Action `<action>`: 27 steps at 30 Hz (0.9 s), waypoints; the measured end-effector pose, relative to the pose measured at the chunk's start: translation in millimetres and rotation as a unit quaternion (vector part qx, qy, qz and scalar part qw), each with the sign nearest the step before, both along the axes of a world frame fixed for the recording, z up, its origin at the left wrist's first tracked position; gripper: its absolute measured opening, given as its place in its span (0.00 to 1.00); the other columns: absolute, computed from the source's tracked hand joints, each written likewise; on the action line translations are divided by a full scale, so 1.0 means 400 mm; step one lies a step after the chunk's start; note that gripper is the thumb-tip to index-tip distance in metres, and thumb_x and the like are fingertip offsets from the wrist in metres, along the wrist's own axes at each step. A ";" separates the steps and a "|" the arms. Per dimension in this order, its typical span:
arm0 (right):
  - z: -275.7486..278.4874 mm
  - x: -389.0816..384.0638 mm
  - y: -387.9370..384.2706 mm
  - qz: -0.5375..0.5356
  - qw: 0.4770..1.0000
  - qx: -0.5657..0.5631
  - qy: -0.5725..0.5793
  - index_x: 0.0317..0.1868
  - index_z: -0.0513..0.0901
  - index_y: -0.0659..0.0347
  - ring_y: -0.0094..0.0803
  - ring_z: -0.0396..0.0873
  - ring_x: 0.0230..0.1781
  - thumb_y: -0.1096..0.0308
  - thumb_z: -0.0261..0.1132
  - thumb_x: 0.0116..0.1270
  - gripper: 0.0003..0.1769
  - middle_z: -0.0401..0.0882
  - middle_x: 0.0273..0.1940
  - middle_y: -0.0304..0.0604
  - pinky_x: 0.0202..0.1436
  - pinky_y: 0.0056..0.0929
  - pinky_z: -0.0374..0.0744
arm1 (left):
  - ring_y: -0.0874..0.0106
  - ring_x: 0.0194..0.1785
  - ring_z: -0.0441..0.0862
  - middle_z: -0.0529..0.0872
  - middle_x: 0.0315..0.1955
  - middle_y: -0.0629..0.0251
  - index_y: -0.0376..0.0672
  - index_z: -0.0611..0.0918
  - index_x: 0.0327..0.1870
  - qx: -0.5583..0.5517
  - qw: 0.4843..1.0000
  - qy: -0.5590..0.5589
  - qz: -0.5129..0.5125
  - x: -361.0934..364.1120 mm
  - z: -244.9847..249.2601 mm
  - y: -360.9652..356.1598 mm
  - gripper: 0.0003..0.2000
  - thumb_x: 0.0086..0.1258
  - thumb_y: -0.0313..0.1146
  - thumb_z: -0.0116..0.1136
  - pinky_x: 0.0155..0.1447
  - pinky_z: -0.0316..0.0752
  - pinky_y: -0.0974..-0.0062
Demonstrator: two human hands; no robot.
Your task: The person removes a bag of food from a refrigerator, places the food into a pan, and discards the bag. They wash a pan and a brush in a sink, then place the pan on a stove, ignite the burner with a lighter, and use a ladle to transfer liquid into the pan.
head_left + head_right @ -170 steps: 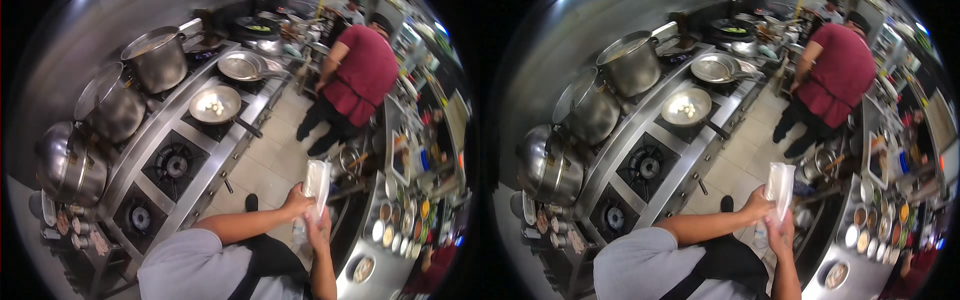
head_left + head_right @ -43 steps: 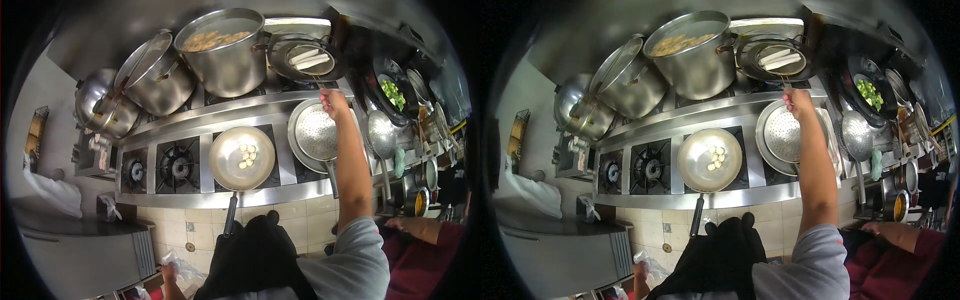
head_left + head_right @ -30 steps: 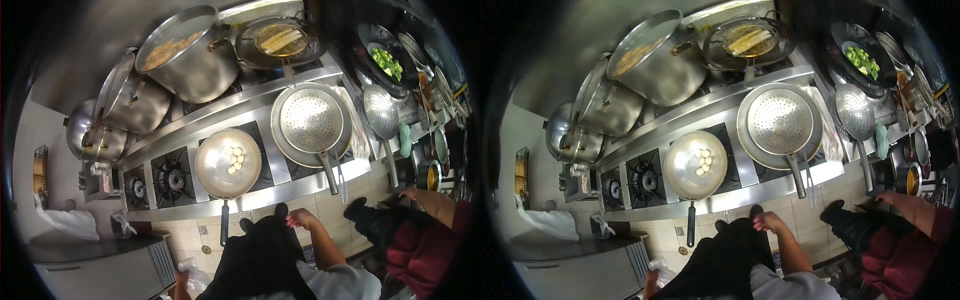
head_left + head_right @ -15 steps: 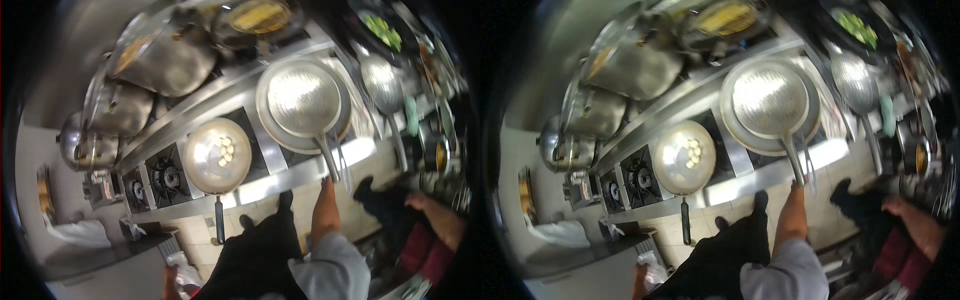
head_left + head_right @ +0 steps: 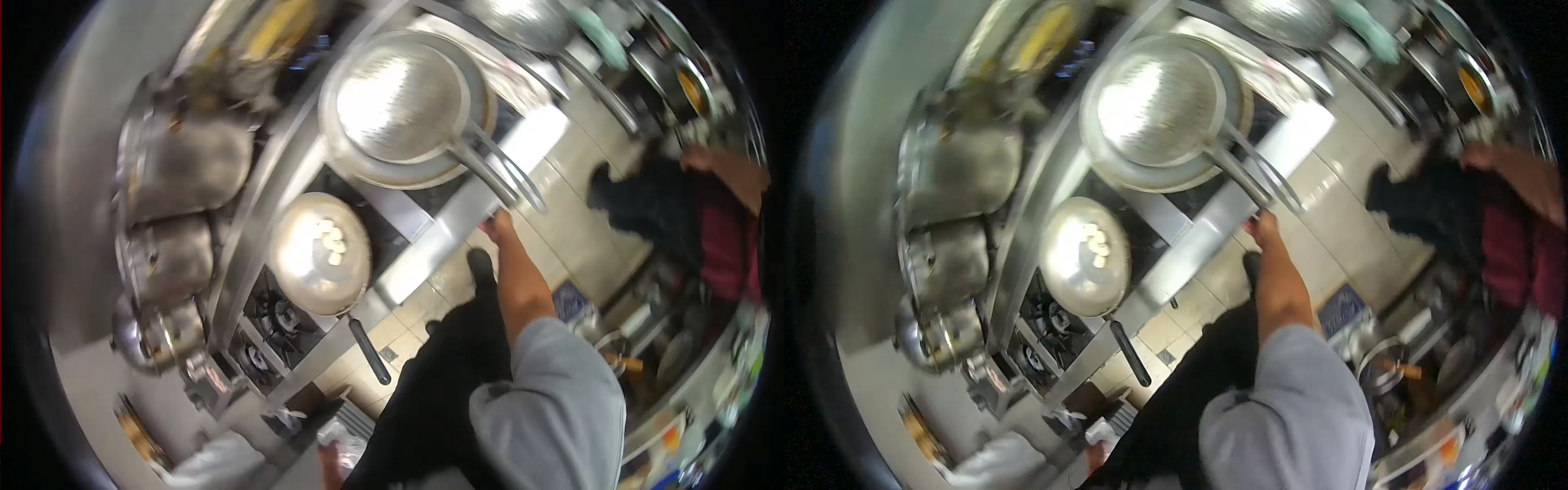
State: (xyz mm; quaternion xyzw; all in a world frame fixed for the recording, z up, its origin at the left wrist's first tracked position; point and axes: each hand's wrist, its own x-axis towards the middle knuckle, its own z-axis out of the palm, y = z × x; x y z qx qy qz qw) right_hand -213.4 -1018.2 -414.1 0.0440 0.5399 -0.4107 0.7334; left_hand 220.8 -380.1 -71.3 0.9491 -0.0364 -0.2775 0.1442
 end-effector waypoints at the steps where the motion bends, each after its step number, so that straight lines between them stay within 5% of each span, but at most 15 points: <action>1: -0.028 0.007 -0.001 -0.042 0.997 -0.037 -0.061 0.56 0.73 0.59 0.41 0.76 0.50 0.58 0.52 0.70 0.19 0.76 0.51 0.46 0.50 0.44 0.78 | 0.66 0.35 0.80 0.85 0.31 0.58 0.31 0.81 0.36 -0.058 0.998 -0.009 0.022 -0.005 0.011 -0.029 0.12 0.52 0.29 0.55 0.38 0.74 0.67; 4: -0.008 -0.001 -0.019 0.026 0.999 -0.019 -0.021 0.54 0.74 0.59 0.37 0.77 0.47 0.57 0.53 0.70 0.19 0.76 0.50 0.44 0.46 0.39 0.80 | 0.68 0.33 0.81 0.85 0.29 0.59 0.32 0.82 0.35 -0.035 0.997 -0.073 -0.003 -0.091 0.083 -0.207 0.12 0.51 0.28 0.56 0.38 0.75 0.68; 6: -0.010 -0.010 -0.018 0.063 0.998 -0.030 0.001 0.53 0.74 0.59 0.37 0.78 0.46 0.56 0.53 0.70 0.19 0.77 0.50 0.44 0.45 0.38 0.80 | 0.69 0.32 0.82 0.85 0.29 0.58 0.32 0.82 0.36 0.025 0.997 -0.067 -0.003 -0.095 0.078 -0.213 0.13 0.50 0.28 0.58 0.37 0.75 0.69; 9: 0.022 -0.004 -0.016 0.041 0.997 -0.059 -0.012 0.51 0.73 0.60 0.34 0.79 0.34 0.49 0.51 0.70 0.23 0.79 0.39 0.44 0.31 0.33 0.79 | 0.69 0.32 0.83 0.85 0.30 0.57 0.32 0.82 0.37 0.015 1.000 -0.025 0.004 -0.073 0.023 -0.137 0.14 0.49 0.29 0.60 0.37 0.76 0.69; 11: 0.076 -0.002 0.014 -0.019 0.994 0.105 0.036 0.51 0.73 0.63 0.38 0.79 0.33 0.44 0.50 0.68 0.28 0.78 0.37 0.49 0.31 0.36 0.79 | 0.67 0.34 0.83 0.85 0.31 0.56 0.31 0.81 0.39 -0.008 0.999 -0.028 0.022 -0.102 0.031 -0.132 0.15 0.49 0.30 0.61 0.38 0.76 0.67; 13: -0.018 -0.036 0.096 0.160 0.971 0.055 0.168 0.55 0.68 0.66 0.48 0.79 0.31 0.41 0.52 0.66 0.34 0.76 0.37 0.59 0.30 0.45 0.79 | 0.65 0.36 0.83 0.85 0.31 0.55 0.31 0.81 0.39 0.072 0.995 -0.064 0.012 -0.097 0.009 -0.100 0.15 0.50 0.30 0.61 0.40 0.76 0.66; 15: -0.104 -0.096 0.175 0.332 0.925 0.069 0.171 0.59 0.67 0.61 0.45 0.79 0.27 0.50 0.55 0.67 0.28 0.76 0.33 0.55 0.26 0.43 0.79 | 0.63 0.37 0.83 0.85 0.32 0.54 0.30 0.80 0.40 0.038 0.998 -0.056 0.018 -0.042 -0.082 0.036 0.16 0.51 0.30 0.59 0.41 0.76 0.66; 17: -0.382 -0.194 0.311 0.622 0.657 -0.212 0.369 0.56 0.69 0.58 0.42 0.78 0.24 0.59 0.56 0.67 0.20 0.77 0.31 0.52 0.23 0.39 0.77 | 0.62 0.38 0.83 0.85 0.34 0.54 0.30 0.79 0.42 0.006 0.999 -0.045 0.028 -0.048 -0.127 0.111 0.16 0.52 0.29 0.58 0.41 0.76 0.65; 19: -0.130 -0.142 0.377 0.720 0.606 0.007 0.337 0.56 0.70 0.53 0.38 0.78 0.24 0.68 0.56 0.65 0.18 0.77 0.30 0.48 0.22 0.37 0.78 | 0.57 0.38 0.82 0.83 0.38 0.51 0.28 0.74 0.50 -0.123 0.987 -0.067 0.085 -0.070 -0.129 0.138 0.21 0.53 0.26 0.54 0.42 0.76 0.65; 21: -0.106 -0.146 0.478 0.791 0.529 0.035 0.306 0.55 0.72 0.48 0.35 0.78 0.21 0.68 0.57 0.65 0.17 0.78 0.29 0.47 0.21 0.36 0.78 | 0.57 0.32 0.82 0.80 0.41 0.48 0.29 0.68 0.56 -0.143 0.979 -0.125 0.080 -0.069 -0.189 0.216 0.24 0.56 0.24 0.49 0.35 0.78 0.65; 23: 0.001 -0.097 0.586 0.761 0.526 0.152 0.347 0.49 0.77 0.51 0.33 0.78 0.20 0.65 0.57 0.66 0.12 0.80 0.28 0.46 0.20 0.34 0.78 | 0.62 0.25 0.81 0.80 0.41 0.48 0.31 0.64 0.60 -0.223 0.923 -0.061 0.306 -0.070 -0.126 0.219 0.25 0.58 0.26 0.46 0.25 0.78 0.67; 25: 0.096 -0.087 0.717 0.764 0.526 0.102 0.358 0.41 0.78 0.59 0.35 0.78 0.18 0.56 0.56 0.66 0.15 0.80 0.26 0.48 0.19 0.36 0.77 | 0.67 0.22 0.80 0.80 0.38 0.51 0.34 0.62 0.60 -0.247 0.907 -0.070 0.335 0.013 -0.316 0.455 0.24 0.60 0.28 0.44 0.18 0.76 0.70; 26: 0.136 -0.075 0.787 0.769 0.527 0.057 0.357 0.34 0.80 0.67 0.38 0.78 0.17 0.47 0.55 0.66 0.26 0.80 0.24 0.50 0.19 0.37 0.77 | 0.67 0.21 0.79 0.80 0.36 0.53 0.35 0.63 0.58 -0.322 0.900 -0.050 0.290 0.056 -0.386 0.560 0.22 0.62 0.30 0.45 0.18 0.75 0.71; 27: 0.163 -0.043 0.853 0.773 0.517 0.060 0.362 0.34 0.80 0.67 0.38 0.78 0.17 0.47 0.55 0.66 0.26 0.80 0.24 0.50 0.19 0.37 0.77 | 0.68 0.20 0.78 0.80 0.34 0.56 0.36 0.65 0.56 -0.392 0.886 -0.032 0.247 0.065 -0.414 0.657 0.20 0.64 0.32 0.46 0.17 0.75 0.71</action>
